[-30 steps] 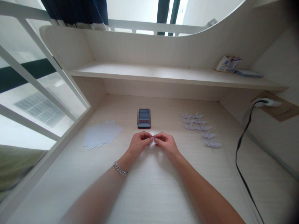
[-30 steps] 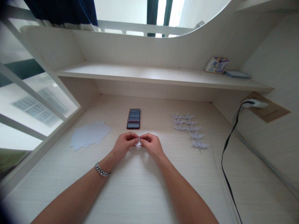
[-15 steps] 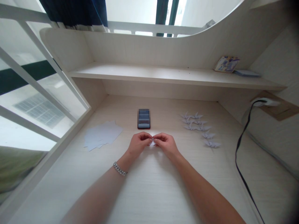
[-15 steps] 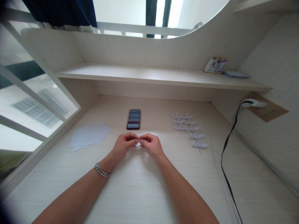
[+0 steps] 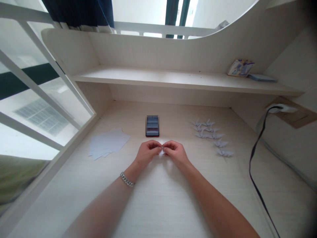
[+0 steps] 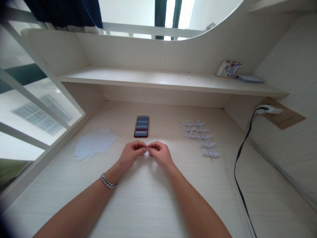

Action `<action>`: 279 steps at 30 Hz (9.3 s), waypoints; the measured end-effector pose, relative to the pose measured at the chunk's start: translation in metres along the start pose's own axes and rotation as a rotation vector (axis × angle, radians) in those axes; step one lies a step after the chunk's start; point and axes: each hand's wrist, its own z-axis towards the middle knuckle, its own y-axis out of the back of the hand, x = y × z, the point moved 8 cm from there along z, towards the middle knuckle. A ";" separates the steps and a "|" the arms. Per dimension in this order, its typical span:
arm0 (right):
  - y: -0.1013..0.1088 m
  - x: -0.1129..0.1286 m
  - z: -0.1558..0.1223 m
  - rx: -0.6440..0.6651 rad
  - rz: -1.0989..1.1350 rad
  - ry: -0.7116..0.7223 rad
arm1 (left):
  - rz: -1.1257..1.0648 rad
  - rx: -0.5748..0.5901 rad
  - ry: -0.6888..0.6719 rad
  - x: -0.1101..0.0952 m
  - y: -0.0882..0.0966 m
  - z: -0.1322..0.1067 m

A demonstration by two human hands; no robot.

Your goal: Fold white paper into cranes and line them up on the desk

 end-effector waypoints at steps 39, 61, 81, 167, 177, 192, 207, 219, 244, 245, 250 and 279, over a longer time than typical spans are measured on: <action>0.002 -0.004 0.001 -0.009 -0.026 -0.047 | 0.016 -0.033 -0.024 -0.001 0.003 -0.002; 0.001 0.001 -0.001 0.000 -0.061 -0.023 | -0.037 -0.046 -0.006 -0.002 0.001 -0.002; 0.001 -0.001 0.002 0.057 -0.109 0.015 | -0.121 -0.013 0.028 0.003 0.002 0.000; 0.007 0.004 0.003 0.104 -0.069 -0.040 | 0.000 -0.052 -0.030 -0.002 0.002 -0.003; 0.009 0.004 0.004 0.078 -0.087 0.007 | -0.009 -0.041 0.006 0.000 0.002 -0.001; 0.026 0.042 -0.012 -0.326 -0.491 0.332 | -0.101 -0.143 -0.010 0.003 0.008 0.000; -0.006 0.038 -0.016 -0.102 -0.567 0.385 | 0.008 -0.202 -0.070 0.002 0.015 -0.001; 0.006 0.001 0.002 -0.030 -0.102 0.053 | 0.229 -0.070 -0.214 -0.018 -0.005 -0.012; 0.005 0.003 0.001 0.034 -0.155 0.029 | 0.244 0.026 -0.115 -0.008 0.001 -0.001; 0.004 0.004 0.001 0.046 -0.154 0.029 | 0.234 0.034 -0.114 -0.008 0.001 -0.001; 0.002 0.005 0.000 0.074 -0.110 -0.001 | 0.195 0.041 -0.090 -0.008 0.001 -0.001; 0.003 0.025 -0.005 0.064 -0.357 0.205 | 0.002 -0.023 -0.060 -0.004 0.005 -0.001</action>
